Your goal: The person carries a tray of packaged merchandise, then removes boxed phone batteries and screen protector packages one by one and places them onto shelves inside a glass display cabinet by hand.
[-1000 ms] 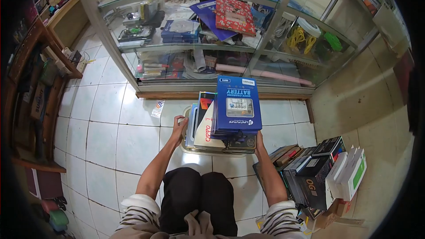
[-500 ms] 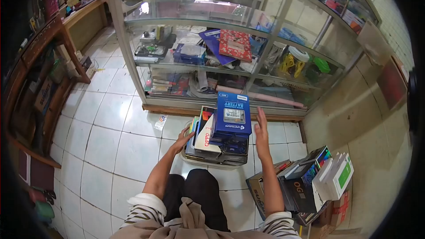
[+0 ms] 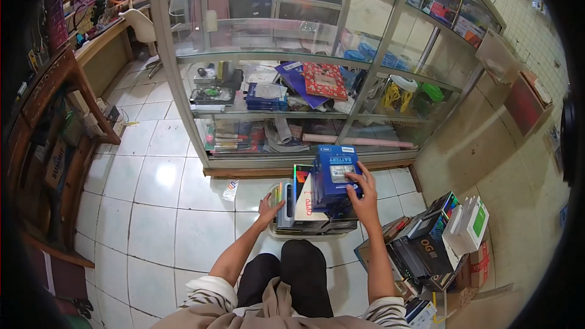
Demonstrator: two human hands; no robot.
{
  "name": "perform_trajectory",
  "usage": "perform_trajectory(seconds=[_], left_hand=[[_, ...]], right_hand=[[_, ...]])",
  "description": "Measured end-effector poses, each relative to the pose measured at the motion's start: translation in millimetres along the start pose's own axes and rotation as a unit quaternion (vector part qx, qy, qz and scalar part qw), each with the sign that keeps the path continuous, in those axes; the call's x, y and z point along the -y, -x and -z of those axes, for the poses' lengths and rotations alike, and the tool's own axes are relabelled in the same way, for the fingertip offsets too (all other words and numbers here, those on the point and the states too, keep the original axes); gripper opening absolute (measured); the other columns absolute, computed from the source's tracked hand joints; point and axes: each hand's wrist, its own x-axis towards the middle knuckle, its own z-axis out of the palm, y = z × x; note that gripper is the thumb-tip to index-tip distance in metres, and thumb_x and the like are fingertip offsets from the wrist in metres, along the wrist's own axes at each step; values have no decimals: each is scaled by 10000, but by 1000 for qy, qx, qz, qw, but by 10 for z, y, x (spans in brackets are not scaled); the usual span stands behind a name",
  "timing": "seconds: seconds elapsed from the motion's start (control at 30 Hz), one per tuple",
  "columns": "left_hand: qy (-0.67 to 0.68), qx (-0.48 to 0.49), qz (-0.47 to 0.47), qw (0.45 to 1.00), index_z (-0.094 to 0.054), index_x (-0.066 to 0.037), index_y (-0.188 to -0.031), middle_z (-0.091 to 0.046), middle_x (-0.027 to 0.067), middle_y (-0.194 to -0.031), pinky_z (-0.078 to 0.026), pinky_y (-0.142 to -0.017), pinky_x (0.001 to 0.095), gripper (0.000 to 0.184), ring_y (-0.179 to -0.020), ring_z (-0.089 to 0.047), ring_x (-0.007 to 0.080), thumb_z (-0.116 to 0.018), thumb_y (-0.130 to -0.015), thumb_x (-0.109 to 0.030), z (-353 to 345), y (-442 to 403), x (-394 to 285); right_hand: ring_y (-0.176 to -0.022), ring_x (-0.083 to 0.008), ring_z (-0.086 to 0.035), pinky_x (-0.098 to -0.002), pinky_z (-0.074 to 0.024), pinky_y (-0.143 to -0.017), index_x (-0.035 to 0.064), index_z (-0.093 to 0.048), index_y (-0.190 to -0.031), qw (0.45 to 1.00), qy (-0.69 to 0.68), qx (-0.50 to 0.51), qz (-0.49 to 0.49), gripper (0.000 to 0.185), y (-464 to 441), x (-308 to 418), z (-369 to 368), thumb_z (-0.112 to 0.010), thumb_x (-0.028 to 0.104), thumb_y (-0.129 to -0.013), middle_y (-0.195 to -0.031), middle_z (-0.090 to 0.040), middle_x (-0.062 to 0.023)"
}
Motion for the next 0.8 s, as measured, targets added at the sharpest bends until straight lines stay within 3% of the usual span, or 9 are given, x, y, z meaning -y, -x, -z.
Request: perform_trajectory(seconds=[0.03, 0.07, 0.17, 0.3, 0.33, 0.37, 0.53, 0.7, 0.8], left_hand=[[-64, -24, -25, 997, -301, -65, -1357, -311, 199, -1360, -252, -1050, 376, 849, -1262, -309, 321, -669, -728, -501, 48, -3, -1], [-66, -26, -28, 997, -301, -65, -1357, -311, 199, -1360, -252, -1050, 376, 849, -1262, -309, 321, -669, -728, -501, 126, -47, 14], [-33, -89, -159, 983, -289, -117, -1362, -325, 214, -1348, -198, -1056, 440, 844, -1269, -275, 360, -665, -719, -516, 468, -161, -81], [-3, -195, -304, 932, -311, -48, -1337, -371, 181, -1307, -215, -1045, 425, 786, -1242, -309, 342, -657, -756, -449, 1206, -213, -558], [-15, -223, -327, 918, -309, -37, -1335, -371, 180, -1305, -215, -1046, 419, 766, -1244, -306, 339, -652, -770, -425, 1395, -223, -683], [-38, -242, -312, 918, -296, -40, -1340, -345, 175, -1326, -204, -1055, 407, 722, -1262, -282, 327, -635, -796, -373, 1589, -186, -937], [22, -309, -418, 854, -259, -39, -1352, -267, 172, -1369, -190, -1065, 401, 701, -1291, -228, 311, -608, -820, -331, 2234, -200, -2205], [-44, -376, -461, 803, -244, -29, -1359, -248, 187, -1373, -180, -1070, 398, 699, -1302, -210, 309, -601, -827, -311, 2742, -358, -3134], [-55, -399, -462, 790, -240, -20, -1361, -218, 209, -1376, -183, -1064, 410, 707, -1293, -207, 338, -614, -817, -273, 2922, -510, -3285]], right_hand=[[-1200, -326, -372, -410, -280, -1014, 119, -617, -1029, 999, 34, -6, 13, 245, -10, 4, 3, -602, 161, -788, -1319, -425, -116], [-1200, -326, -372, -410, -280, -1014, 119, -617, -1029, 999, 32, -9, 15, 245, -8, 26, 12, -602, 161, -788, -1319, -425, -116], [-1216, -333, -347, -415, -267, -1018, 129, -617, -1030, 997, 81, -6, 20, 254, -4, 70, 19, -610, 172, -780, -1289, -449, -113], [-1227, -369, -319, -570, -197, -1012, 140, -598, -1062, 958, 270, -8, 99, 314, -231, 347, 96, -641, 193, -755, -1300, -415, -124], [-1227, -369, -319, -570, -197, -1012, 140, -598, -1062, 957, 269, -11, 112, 314, -402, 524, 120, -641, 193, -755, -1300, -415, -124], [-1228, -370, -319, -561, -199, -1017, 136, -593, -1064, 948, 265, -18, 176, 323, -610, 752, 116, -648, 192, -751, -1297, -418, -124], [-1217, -352, -349, -531, -217, -1038, 132, -557, -1109, 876, 233, -14, 422, 396, -1731, 1440, -342, -664, 179, -731, -1278, -433, -119], [-1252, -319, -332, -505, -217, -1058, 110, -544, -1122, 834, 189, 0, 519, 430, -2649, 1730, -1100, -664, 165, -712, -1299, -426, -105], [-1274, -282, -319, -475, -216, -1073, 82, -547, -1119, 807, 181, -18, 561, 405, -3061, 1951, -1460, -625, 144, -727, -1311, -425, -85]])
